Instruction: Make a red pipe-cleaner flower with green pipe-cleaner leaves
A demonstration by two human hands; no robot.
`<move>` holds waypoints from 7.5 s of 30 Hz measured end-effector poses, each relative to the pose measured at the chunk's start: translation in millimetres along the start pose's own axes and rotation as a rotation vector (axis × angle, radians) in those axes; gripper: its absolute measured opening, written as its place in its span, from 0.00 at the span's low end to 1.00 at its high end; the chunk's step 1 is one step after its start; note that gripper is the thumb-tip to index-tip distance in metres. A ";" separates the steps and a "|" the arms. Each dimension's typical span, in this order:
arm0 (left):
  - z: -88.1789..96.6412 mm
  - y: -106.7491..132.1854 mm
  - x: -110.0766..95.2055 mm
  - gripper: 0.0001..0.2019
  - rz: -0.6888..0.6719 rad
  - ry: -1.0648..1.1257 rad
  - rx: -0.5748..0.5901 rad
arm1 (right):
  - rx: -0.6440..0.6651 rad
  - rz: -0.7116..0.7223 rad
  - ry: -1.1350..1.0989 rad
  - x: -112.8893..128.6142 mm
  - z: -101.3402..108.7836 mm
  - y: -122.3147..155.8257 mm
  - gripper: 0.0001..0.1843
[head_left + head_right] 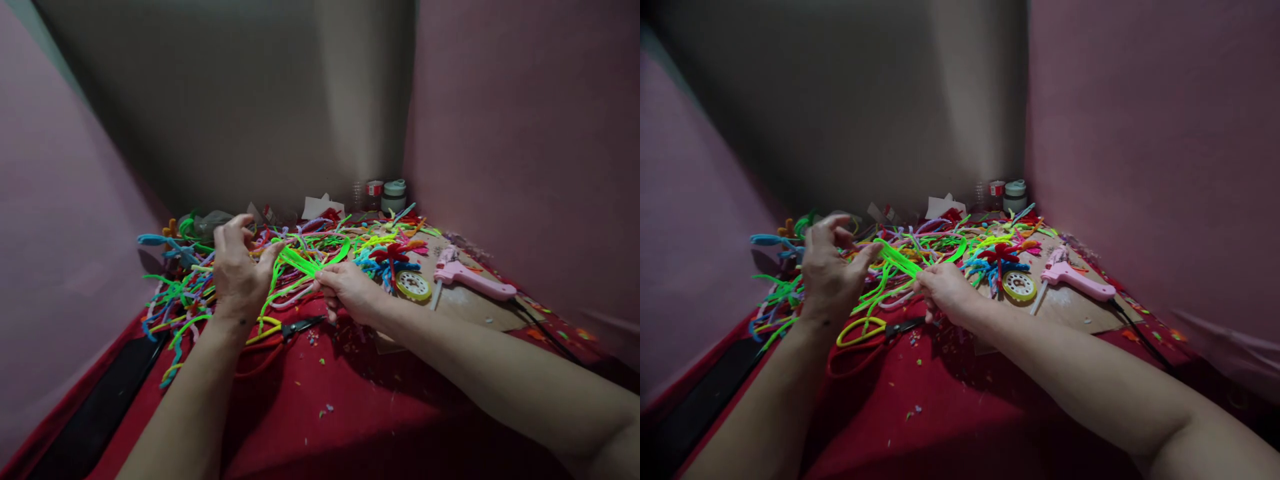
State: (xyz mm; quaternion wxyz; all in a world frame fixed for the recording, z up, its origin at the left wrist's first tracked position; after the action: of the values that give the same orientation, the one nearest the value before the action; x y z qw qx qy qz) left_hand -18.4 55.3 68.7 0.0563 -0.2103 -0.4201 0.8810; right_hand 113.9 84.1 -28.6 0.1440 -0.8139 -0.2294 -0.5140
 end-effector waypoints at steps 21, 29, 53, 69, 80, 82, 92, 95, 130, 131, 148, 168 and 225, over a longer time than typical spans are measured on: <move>-34.2 26.1 -36.8 0.09 -0.544 -0.186 0.486 | 0.238 -0.168 0.089 14.7 5.3 -0.4 0.17; -27.6 17.5 -24.6 0.07 -0.275 -0.141 0.398 | 0.095 -0.008 -0.169 24.8 11.6 -6.3 0.18; -32.0 26.8 -39.8 0.09 -0.398 0.039 0.613 | -0.021 0.630 0.999 69.7 1.1 11.4 0.07; -33.8 31.4 -29.4 0.06 0.016 0.000 0.177 | -0.225 0.321 -0.066 21.1 13.1 2.1 0.06; -42.0 32.0 -37.1 0.10 -0.439 -0.333 0.481 | -0.156 0.925 1.330 53.4 -11.0 22.1 0.12; -35.9 28.4 -36.5 0.10 -0.502 -0.204 0.513 | -0.096 0.872 1.147 59.7 -8.4 19.2 0.09; -30.6 30.3 -42.7 0.08 -0.731 -0.187 0.509 | 0.192 -0.003 0.394 27.6 5.9 3.1 0.09; -32.9 31.2 -41.8 0.08 -0.744 -0.201 0.509 | 0.185 -0.003 0.400 26.4 4.2 4.2 0.10; -50.5 27.9 7.7 0.12 0.687 0.990 0.393 | 0.074 0.114 0.181 21.8 -3.1 4.6 0.11; -51.7 28.3 7.0 0.12 0.667 0.975 0.427 | 0.086 0.107 0.209 21.1 -3.4 4.1 0.11; -21.9 15.4 6.3 0.08 0.252 0.243 0.073 | 0.018 0.022 0.120 4.1 -3.6 7.7 0.10; -23.9 17.1 12.4 0.09 0.006 -0.192 0.023 | 0.013 -0.011 0.083 -9.0 -3.2 4.8 0.10; -33.2 30.2 -27.9 0.06 -0.024 0.149 0.284 | 0.012 -0.091 0.038 -7.5 -4.7 8.2 0.11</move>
State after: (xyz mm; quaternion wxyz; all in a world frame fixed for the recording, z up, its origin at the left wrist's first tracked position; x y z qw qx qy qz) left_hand 23.1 52.1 36.1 0.1268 -0.2602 -0.2886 0.9127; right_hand 111.8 73.2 -33.3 0.1298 -0.7919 -0.2663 -0.5340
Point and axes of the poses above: each hand's wrist, its own y-axis away from the middle knuckle, its own z-axis out of the back of the hand, x = y × z, the point moved 6 cm from there along -y, towards the middle knuckle, and after that the axes turned 9 degrees about -y, right-handed, at the moved point
